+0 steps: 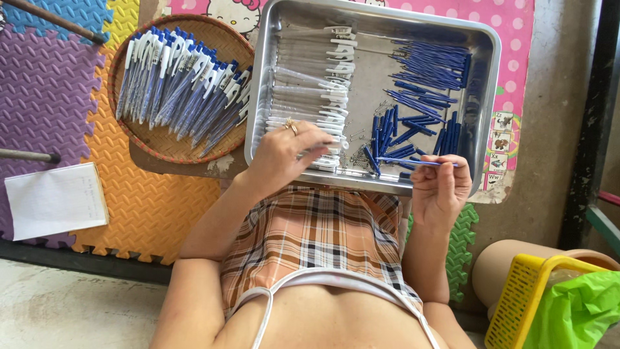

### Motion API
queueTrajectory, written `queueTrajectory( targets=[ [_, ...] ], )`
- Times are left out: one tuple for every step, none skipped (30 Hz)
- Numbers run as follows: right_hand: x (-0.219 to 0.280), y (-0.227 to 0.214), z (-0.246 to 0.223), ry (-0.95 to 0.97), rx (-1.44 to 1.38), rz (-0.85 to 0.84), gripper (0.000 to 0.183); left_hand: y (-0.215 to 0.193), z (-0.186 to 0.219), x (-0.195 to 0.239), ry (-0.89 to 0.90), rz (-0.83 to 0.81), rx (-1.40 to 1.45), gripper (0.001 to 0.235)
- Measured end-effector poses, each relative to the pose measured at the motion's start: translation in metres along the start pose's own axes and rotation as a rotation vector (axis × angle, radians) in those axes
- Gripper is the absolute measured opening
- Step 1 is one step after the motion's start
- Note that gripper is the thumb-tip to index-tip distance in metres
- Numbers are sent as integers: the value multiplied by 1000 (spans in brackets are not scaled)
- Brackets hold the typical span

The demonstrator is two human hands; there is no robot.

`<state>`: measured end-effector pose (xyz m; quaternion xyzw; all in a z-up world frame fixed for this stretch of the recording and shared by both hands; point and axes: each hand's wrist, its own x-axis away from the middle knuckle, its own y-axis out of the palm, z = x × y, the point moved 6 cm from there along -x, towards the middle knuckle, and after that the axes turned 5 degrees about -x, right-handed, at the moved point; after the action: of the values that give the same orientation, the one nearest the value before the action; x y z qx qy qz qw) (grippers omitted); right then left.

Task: The person assembles blue pens by inserting blue ink cartridges into clear plastic barrels. They pick up a barrel and a cartridge from a metal tray, insert the cartridge into the barrel, and place the assembled pen into a woven basket.

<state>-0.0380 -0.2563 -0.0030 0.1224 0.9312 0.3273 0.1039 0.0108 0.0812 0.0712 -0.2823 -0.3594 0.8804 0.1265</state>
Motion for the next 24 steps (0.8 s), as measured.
queueTrajectory(
  targets=[
    [1,6,0,1,0,3,18,-12,13,-7,0,-3,1,10],
    [1,14,-1,-29,14,-23,18,-26,28,-14,43,24,-7,10],
    [1,23,-3,-59,29,-49,18,-40,43,-22,86,50,-16,11],
    [2,31,-6,-70,25,-53,18,-36,43,-20,97,55,-20,11],
    [4,40,-8,-81,37,-59,18,-33,43,-18,117,73,-38,11],
    [4,49,-11,-95,49,-66,18,-30,43,-16,139,92,-56,12],
    [-1,51,-9,-108,45,-72,18,-33,43,-22,152,99,-61,12],
    [1,51,-10,-114,64,-86,18,-34,45,-21,155,107,-48,12],
    [4,50,-9,-121,83,-100,17,-35,48,-19,157,116,-35,12],
    [4,52,-10,-122,83,-99,17,-35,49,-20,158,116,-34,12],
    [4,55,-11,-141,105,-110,17,-35,50,-20,160,112,-54,11],
    [7,58,-12,-157,127,-116,17,-34,50,-19,157,103,-72,11],
    [7,59,-14,-154,129,-112,17,-36,50,-17,155,99,-69,11],
    [7,61,-17,-177,179,-128,18,-36,49,-17,148,66,-25,11],
    [6,64,-20,-201,230,-145,19,-36,48,-16,142,34,20,13],
    [7,76,-25,-203,233,-140,19,-37,48,-14,145,31,23,13],
    [8,91,-30,-209,318,-170,21,-32,45,-11,80,-53,176,14],
    [9,105,-35,-214,405,-198,23,-27,43,-8,15,-139,329,17],
    [11,116,-35,-215,408,-191,23,-23,43,-5,19,-145,333,17],
    [13,132,-32,-200,459,-256,18,-17,41,-2,-23,-184,454,18],
    [15,147,-29,-183,510,-320,14,-11,40,1,-66,-225,574,19],
    [18,153,-22,-186,514,-312,14,-1,35,7,-62,-231,578,19],
    [22,161,-14,-219,554,-353,22,10,28,13,-119,-245,670,21],
    [26,169,-7,-252,595,-390,35,21,21,19,-177,-263,763,23]
  ],
)
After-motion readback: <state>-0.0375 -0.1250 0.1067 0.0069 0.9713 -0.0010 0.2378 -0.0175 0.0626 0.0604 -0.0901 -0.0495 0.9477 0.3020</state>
